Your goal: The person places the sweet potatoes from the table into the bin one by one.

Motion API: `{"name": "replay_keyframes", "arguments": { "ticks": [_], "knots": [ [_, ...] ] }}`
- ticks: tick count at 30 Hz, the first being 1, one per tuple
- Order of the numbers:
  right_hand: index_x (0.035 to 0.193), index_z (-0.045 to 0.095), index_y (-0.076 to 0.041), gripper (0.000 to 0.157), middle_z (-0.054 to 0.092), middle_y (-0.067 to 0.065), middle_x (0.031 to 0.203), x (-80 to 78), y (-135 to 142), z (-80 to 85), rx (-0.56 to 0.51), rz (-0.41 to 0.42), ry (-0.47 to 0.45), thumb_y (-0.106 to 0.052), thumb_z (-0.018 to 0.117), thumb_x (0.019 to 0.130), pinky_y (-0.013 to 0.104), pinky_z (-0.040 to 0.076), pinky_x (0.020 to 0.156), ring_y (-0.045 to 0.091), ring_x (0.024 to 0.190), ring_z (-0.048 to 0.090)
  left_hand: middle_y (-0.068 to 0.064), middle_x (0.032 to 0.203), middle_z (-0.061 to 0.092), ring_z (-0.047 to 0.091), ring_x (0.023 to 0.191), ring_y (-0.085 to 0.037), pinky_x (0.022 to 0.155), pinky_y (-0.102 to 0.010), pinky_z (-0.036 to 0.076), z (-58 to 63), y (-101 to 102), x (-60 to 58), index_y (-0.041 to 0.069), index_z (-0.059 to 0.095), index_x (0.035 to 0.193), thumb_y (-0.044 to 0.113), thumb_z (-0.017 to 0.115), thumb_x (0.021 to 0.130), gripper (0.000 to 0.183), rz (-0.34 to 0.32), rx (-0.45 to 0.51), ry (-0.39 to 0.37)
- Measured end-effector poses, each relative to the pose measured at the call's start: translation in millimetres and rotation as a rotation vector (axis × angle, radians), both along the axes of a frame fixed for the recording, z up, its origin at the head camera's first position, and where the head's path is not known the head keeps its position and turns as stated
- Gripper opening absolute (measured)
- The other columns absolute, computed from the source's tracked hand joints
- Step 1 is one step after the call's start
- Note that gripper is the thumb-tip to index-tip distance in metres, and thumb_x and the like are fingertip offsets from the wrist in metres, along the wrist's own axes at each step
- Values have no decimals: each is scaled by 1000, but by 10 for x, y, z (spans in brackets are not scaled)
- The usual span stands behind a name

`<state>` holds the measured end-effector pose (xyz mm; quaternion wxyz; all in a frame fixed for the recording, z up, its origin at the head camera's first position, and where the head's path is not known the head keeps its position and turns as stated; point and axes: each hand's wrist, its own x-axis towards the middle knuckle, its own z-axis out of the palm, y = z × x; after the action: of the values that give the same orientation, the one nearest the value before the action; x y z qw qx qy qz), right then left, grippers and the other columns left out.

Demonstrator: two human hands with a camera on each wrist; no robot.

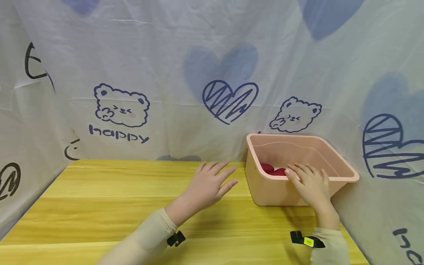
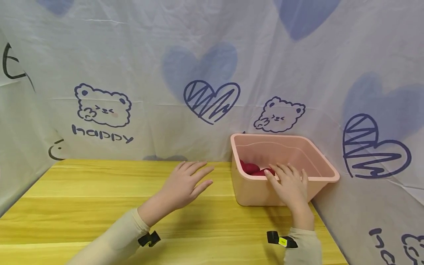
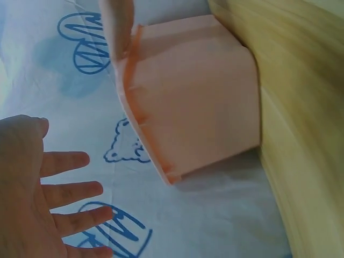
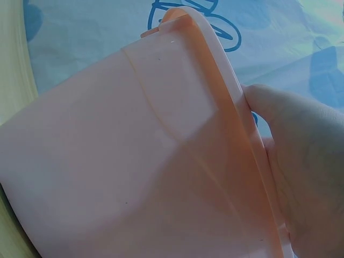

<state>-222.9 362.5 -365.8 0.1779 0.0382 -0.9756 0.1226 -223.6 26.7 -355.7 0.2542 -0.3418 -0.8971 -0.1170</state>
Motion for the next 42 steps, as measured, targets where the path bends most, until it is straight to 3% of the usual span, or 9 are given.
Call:
{"name": "replay_keyframes", "arguments": {
  "ticks": [7,15,23,32,42],
  "knots": [
    [138,55,-17,57,49,18,144,11,-3,-9,-8,1,-12,-55,33,101,72,7,109,45,138,31,-5,129,64,61,116,-25,96,-51,48,-166,-360,19,22,62,129,47,53,97,42,59,20,49],
    [138,55,-17,56,49,18,144,22,22,27,-2,3,0,-54,33,101,71,8,109,45,138,31,-10,130,63,60,117,-33,97,-53,47,-224,-753,33,21,62,131,45,56,96,43,169,38,-5],
    [138,55,-16,56,49,19,144,41,84,30,-1,3,-6,-53,33,101,72,7,109,46,137,31,-13,141,55,51,128,-37,103,-60,39,-250,-1001,6,24,53,140,48,52,97,49,251,30,-103],
    [139,53,-15,58,48,21,144,79,136,35,-1,-7,-12,-54,32,101,72,5,109,47,136,31,-14,153,39,34,141,-41,107,-71,27,-332,-1251,-177,26,41,148,51,48,98,57,322,5,-206],
    [141,51,-14,57,49,22,143,59,109,74,-75,-7,49,-53,42,99,72,7,110,46,134,38,-18,162,17,14,148,-45,112,-73,7,-450,-1555,-335,29,25,155,57,39,99,64,418,-3,-346]
  ]
}}
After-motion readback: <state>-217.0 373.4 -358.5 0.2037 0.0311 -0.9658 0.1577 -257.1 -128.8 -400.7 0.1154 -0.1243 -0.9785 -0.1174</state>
